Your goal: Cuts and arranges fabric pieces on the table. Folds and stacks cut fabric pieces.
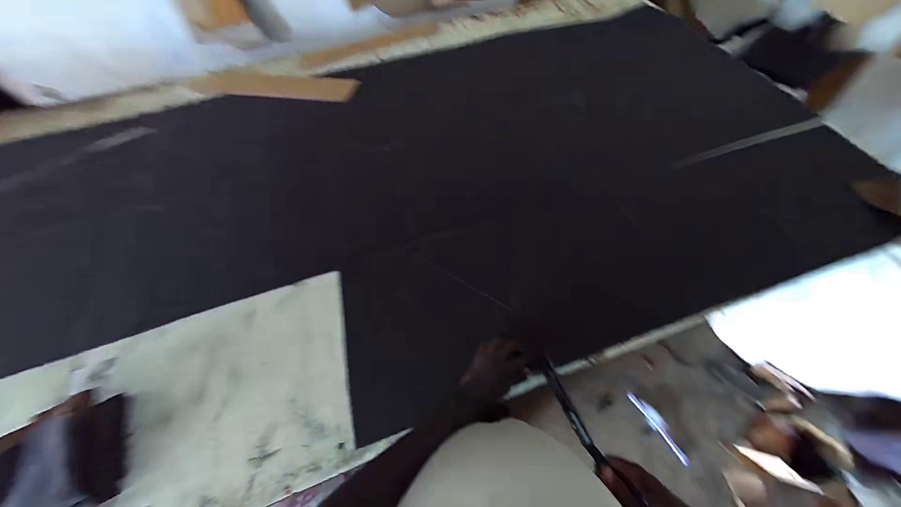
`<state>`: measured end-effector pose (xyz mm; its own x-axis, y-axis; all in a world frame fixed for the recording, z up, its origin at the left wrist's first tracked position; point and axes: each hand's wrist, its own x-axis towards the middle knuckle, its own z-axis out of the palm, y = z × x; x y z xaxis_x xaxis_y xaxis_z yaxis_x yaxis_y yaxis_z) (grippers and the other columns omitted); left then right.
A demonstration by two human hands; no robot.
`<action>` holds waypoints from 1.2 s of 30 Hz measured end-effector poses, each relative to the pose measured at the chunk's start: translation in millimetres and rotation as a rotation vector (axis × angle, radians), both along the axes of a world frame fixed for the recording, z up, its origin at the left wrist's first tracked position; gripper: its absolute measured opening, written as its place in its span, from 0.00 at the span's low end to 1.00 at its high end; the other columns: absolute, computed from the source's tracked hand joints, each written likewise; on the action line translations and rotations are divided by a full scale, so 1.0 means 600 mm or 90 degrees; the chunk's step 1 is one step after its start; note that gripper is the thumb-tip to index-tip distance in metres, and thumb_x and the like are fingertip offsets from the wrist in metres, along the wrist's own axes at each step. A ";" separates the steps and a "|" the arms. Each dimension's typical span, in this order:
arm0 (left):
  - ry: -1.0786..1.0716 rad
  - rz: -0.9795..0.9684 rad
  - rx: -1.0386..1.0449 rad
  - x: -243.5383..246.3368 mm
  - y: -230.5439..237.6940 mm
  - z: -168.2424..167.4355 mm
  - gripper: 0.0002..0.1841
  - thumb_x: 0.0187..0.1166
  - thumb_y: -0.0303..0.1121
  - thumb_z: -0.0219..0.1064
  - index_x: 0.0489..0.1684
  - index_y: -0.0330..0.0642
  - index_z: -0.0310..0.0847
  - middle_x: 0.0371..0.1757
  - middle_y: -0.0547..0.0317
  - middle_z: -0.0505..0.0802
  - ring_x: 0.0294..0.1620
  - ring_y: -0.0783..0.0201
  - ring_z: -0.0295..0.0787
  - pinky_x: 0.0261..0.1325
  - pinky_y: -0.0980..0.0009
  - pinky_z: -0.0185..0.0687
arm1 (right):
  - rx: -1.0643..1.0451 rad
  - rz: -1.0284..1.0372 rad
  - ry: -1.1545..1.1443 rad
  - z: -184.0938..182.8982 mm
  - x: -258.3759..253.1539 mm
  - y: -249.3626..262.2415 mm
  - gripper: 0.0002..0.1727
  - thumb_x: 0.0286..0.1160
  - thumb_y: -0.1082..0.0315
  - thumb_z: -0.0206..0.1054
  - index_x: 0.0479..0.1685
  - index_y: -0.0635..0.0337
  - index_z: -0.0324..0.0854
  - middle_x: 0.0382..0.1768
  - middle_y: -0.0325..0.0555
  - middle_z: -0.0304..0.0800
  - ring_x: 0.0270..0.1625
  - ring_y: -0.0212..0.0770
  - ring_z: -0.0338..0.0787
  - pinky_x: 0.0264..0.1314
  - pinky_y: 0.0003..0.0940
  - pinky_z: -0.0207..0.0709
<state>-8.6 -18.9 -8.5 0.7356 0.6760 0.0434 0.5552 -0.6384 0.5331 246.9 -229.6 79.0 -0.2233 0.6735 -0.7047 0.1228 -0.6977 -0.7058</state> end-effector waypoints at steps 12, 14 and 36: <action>-0.005 0.008 0.103 0.006 -0.010 -0.016 0.12 0.86 0.44 0.62 0.58 0.58 0.90 0.64 0.58 0.89 0.69 0.51 0.82 0.68 0.49 0.78 | -0.096 -0.055 0.088 -0.028 0.013 -0.014 0.31 0.65 0.31 0.73 0.41 0.51 0.76 0.20 0.33 0.76 0.18 0.30 0.78 0.23 0.25 0.76; -0.016 0.006 0.108 0.004 -0.011 -0.016 0.12 0.86 0.43 0.63 0.56 0.57 0.91 0.63 0.58 0.89 0.68 0.51 0.82 0.68 0.50 0.78 | -0.090 -0.052 0.080 -0.024 0.007 -0.009 0.30 0.66 0.32 0.73 0.40 0.50 0.76 0.20 0.32 0.75 0.18 0.29 0.77 0.23 0.24 0.75; -0.062 -0.017 0.089 -0.005 -0.005 -0.021 0.09 0.80 0.35 0.69 0.51 0.54 0.92 0.61 0.57 0.90 0.66 0.51 0.84 0.67 0.50 0.80 | -0.066 -0.065 0.011 -0.051 -0.014 0.006 0.28 0.67 0.35 0.74 0.38 0.52 0.76 0.18 0.32 0.74 0.16 0.29 0.75 0.19 0.25 0.73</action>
<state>-11.6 -21.6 -21.2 0.7411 0.6385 0.2074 0.4868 -0.7238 0.4890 238.3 -225.9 48.6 -0.1703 0.6177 -0.7677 0.0354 -0.7748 -0.6312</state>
